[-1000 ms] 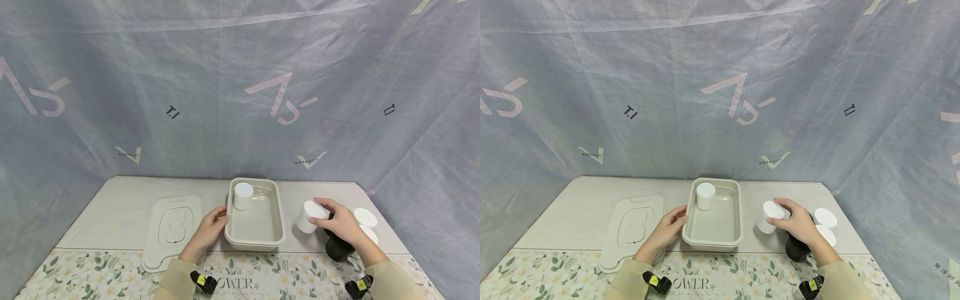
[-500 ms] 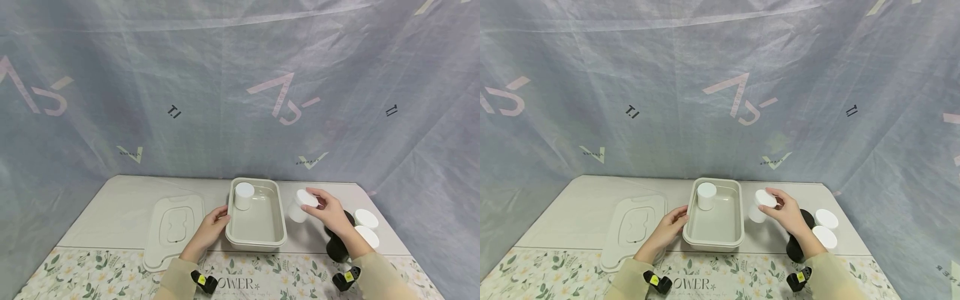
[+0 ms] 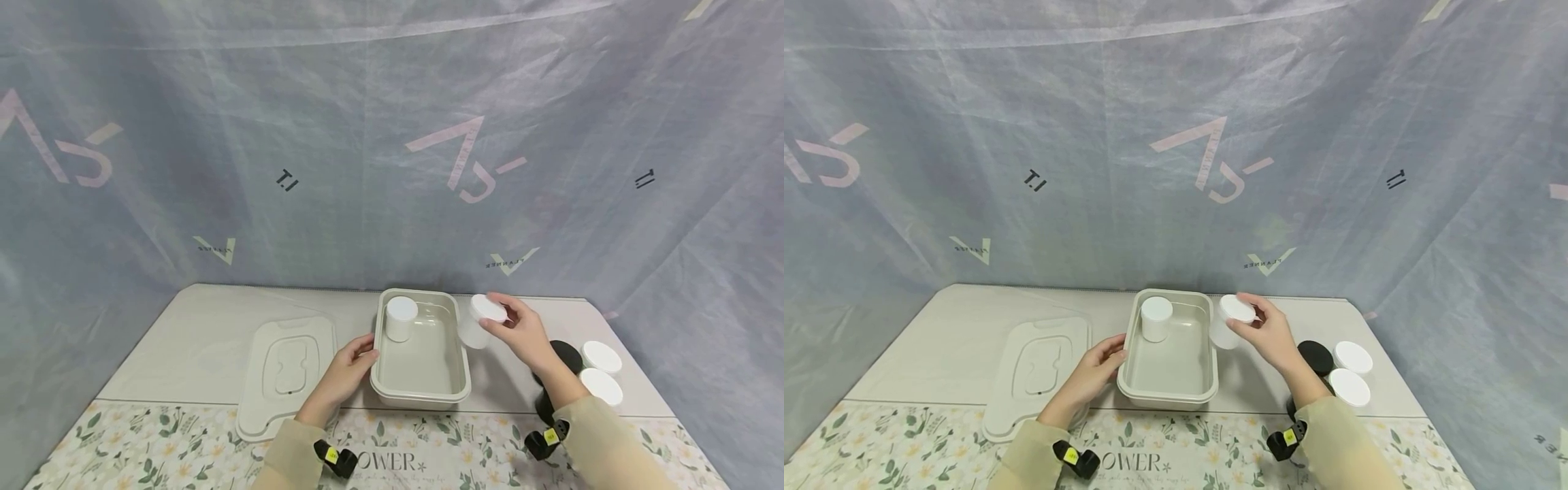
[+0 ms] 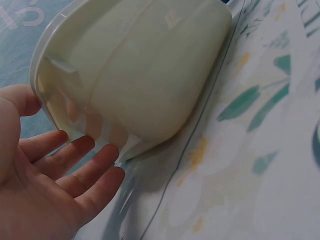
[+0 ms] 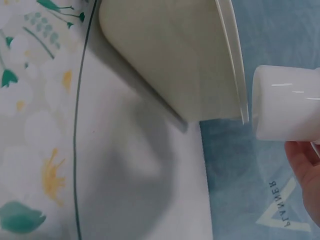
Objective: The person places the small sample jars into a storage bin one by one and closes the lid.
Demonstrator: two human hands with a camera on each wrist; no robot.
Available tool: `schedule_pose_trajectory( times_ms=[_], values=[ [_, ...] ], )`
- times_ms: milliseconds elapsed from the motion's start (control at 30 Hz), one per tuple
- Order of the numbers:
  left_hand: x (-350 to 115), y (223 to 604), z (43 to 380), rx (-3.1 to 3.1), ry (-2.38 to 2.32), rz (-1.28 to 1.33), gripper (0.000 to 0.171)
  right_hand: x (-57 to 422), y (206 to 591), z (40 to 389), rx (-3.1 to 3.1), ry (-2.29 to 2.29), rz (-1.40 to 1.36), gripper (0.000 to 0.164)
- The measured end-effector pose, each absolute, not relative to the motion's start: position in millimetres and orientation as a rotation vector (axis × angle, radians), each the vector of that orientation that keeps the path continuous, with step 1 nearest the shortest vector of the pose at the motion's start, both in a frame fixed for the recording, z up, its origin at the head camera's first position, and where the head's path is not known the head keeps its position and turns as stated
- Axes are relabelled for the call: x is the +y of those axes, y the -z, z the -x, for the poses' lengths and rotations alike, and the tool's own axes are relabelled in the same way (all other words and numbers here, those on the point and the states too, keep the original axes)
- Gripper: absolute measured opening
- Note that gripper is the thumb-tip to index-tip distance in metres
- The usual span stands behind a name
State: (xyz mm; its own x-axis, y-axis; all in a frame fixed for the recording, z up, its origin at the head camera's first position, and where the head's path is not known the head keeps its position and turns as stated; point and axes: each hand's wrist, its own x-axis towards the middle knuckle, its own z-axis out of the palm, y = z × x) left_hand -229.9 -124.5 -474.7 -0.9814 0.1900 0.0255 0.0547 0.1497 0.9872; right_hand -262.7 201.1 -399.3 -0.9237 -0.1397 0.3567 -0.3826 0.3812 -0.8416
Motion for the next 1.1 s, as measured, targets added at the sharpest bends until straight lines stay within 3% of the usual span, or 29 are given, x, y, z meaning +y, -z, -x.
schedule_pose_trajectory(
  times_ms=[1100],
  values=[
    [-126,475,233,2.267,-1.973,-0.271,0.048,155,399,298,-2.442,-1.56,-0.59,0.05]
  ],
)
